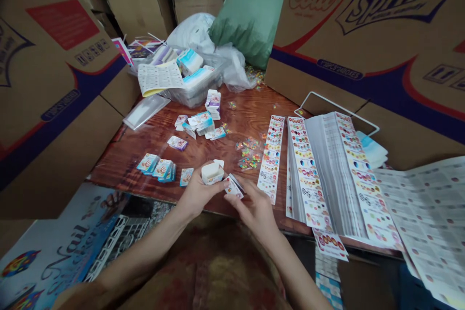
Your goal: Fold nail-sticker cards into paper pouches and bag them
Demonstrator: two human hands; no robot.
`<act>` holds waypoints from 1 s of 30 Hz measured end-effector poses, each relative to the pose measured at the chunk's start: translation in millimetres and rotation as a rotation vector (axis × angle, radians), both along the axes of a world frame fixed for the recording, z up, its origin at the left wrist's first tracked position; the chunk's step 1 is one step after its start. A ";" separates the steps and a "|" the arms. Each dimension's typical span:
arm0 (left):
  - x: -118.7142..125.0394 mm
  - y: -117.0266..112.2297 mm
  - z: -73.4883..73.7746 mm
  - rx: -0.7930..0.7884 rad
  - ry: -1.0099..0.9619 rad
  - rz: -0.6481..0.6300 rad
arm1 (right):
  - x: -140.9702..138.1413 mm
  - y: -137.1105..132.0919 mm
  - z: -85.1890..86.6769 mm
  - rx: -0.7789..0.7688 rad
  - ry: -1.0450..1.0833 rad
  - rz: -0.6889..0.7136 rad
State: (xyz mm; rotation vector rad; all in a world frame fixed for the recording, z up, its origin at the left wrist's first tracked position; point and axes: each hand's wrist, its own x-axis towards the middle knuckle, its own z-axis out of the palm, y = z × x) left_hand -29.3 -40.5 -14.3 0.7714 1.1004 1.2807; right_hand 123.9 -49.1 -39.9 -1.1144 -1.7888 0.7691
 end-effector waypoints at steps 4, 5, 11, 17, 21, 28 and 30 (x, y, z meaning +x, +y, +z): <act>-0.5 0.1 -5.1 0.002 0.028 -0.039 | -2.8 -1.8 -8.5 -0.087 0.138 -0.128; -1.1 -0.3 -7.6 -0.017 0.046 -0.063 | -1.8 -0.2 -9.5 -0.124 0.188 -0.165; -6.3 -8.9 -21.3 -0.126 0.261 -0.403 | 10.6 8.3 3.2 -0.016 0.074 -0.118; -12.6 -19.2 -26.2 0.167 0.778 -0.306 | 12.6 2.7 0.9 -0.041 -0.213 0.137; -12.7 -21.6 -33.2 0.046 0.570 -0.384 | 8.8 3.0 -12.0 -0.208 -0.032 0.051; -3.9 -24.2 -48.5 -0.242 0.081 -0.179 | 3.1 47.6 -27.1 0.019 -0.226 -0.143; -2.9 -25.1 -46.8 -0.253 0.058 -0.134 | -1.1 60.8 -36.5 0.071 -0.507 -0.155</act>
